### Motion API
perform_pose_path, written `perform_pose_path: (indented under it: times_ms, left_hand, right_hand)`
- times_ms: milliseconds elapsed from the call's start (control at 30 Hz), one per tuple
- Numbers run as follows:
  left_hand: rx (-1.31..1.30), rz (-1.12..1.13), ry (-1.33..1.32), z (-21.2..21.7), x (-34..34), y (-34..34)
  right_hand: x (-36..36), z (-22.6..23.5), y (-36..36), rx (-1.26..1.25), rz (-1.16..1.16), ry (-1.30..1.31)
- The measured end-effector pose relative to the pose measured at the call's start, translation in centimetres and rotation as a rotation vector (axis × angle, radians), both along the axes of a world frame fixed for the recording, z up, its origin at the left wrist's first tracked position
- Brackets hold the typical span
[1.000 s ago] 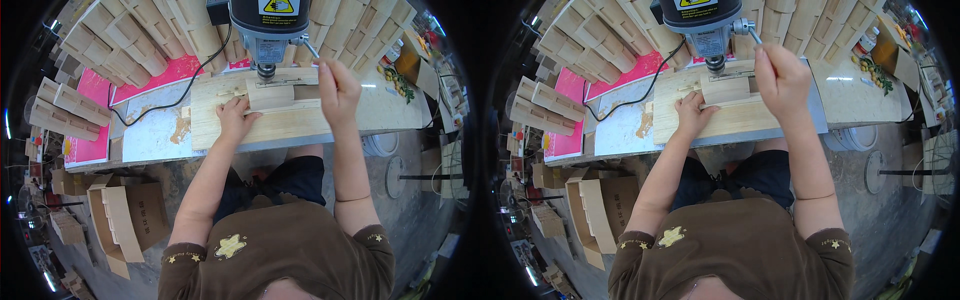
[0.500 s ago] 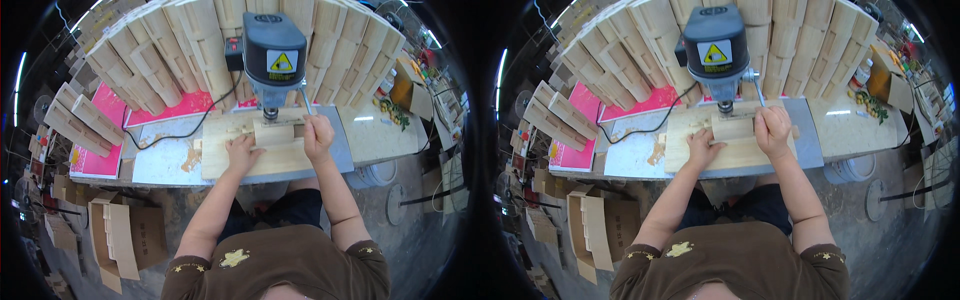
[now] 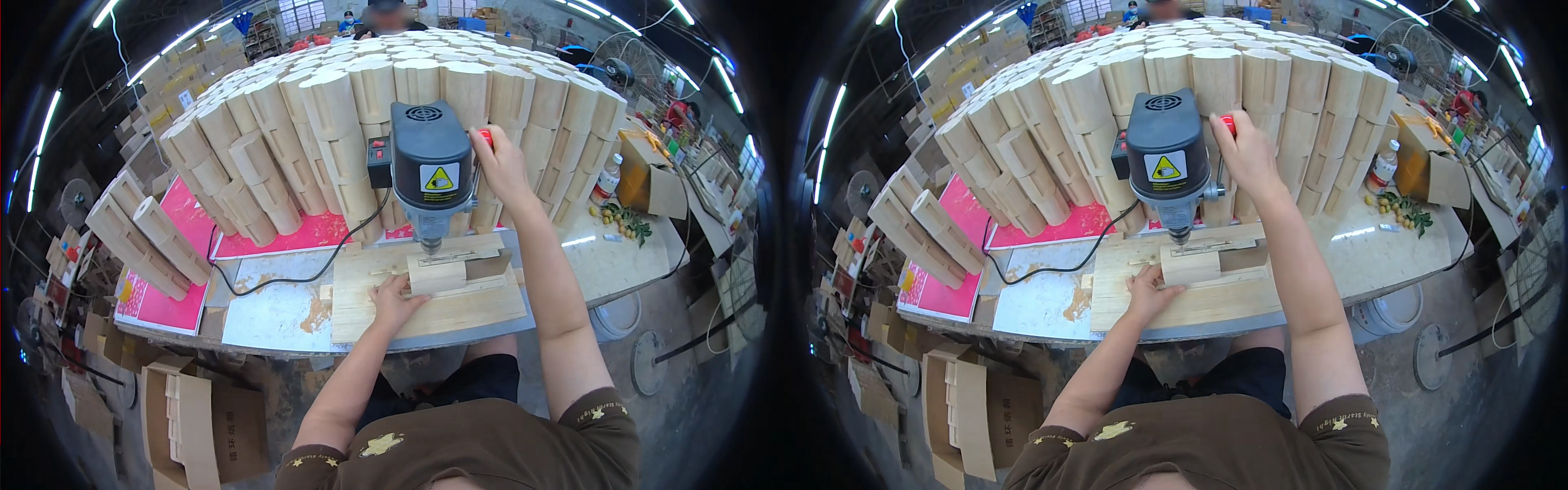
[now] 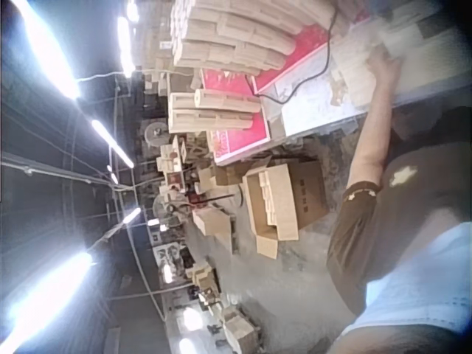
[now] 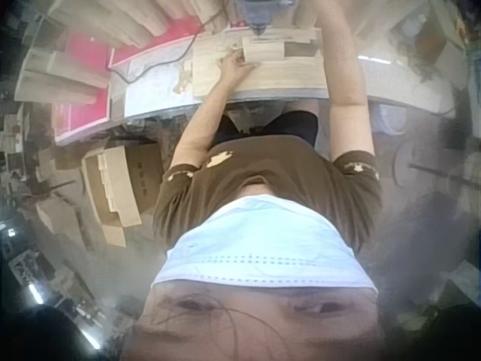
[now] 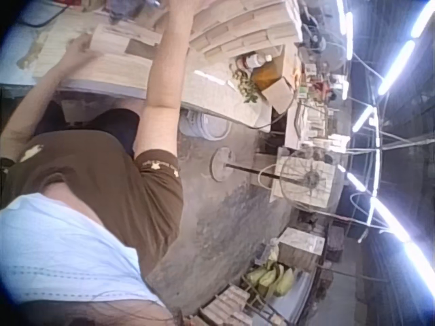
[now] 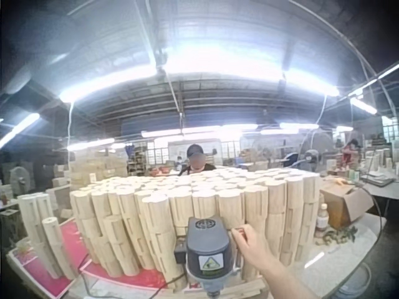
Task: Operating a drill press to create holes or slots in cylindrical wooden components as part of a manufacturing process.
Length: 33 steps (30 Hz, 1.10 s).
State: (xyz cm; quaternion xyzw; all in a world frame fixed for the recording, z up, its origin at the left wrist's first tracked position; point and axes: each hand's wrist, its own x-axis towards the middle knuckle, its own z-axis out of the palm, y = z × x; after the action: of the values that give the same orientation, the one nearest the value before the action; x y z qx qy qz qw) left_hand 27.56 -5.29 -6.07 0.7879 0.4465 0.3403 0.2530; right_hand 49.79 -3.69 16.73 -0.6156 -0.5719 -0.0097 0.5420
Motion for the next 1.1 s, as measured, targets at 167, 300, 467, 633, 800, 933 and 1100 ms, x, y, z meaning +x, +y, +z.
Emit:
perform_pose_path:
  times_ms: [167,300,467,633,800,933,1100]
  left_hand:
    - [-0.004,0.004,-0.070,0.6,0.3,0.0]
    - [0.051,-0.062,-0.130,0.3,-1.3,0.3]
    - [0.126,-0.163,-0.268,2.7,-7.8,-1.8]
    - [-0.367,0.105,-0.430,4.4,-14.2,-2.7]
    - [-0.722,0.195,-0.615,7.3,-12.5,-3.6]
    - [-0.833,0.220,-0.579,6.6,-9.9,-3.5]
    - [-0.881,0.209,-0.659,5.8,-8.7,-3.0]
  right_hand:
    - [2.1,-10.9,-4.8,-0.378,0.248,-0.110]
    - [0.4,-15.1,-8.8,-0.359,0.226,-0.526]
    - [0.8,-15.9,-10.2,-0.296,0.168,-0.577]
    - [-0.4,-15.4,-11.9,-0.327,0.170,-0.547]
    - [-1.5,-15.7,-11.0,-0.254,0.234,-0.551]
    - [-1.6,-15.4,-10.9,-0.277,0.243,-0.534]
    - [-1.4,-15.4,-11.3,-0.286,0.218,-0.548]
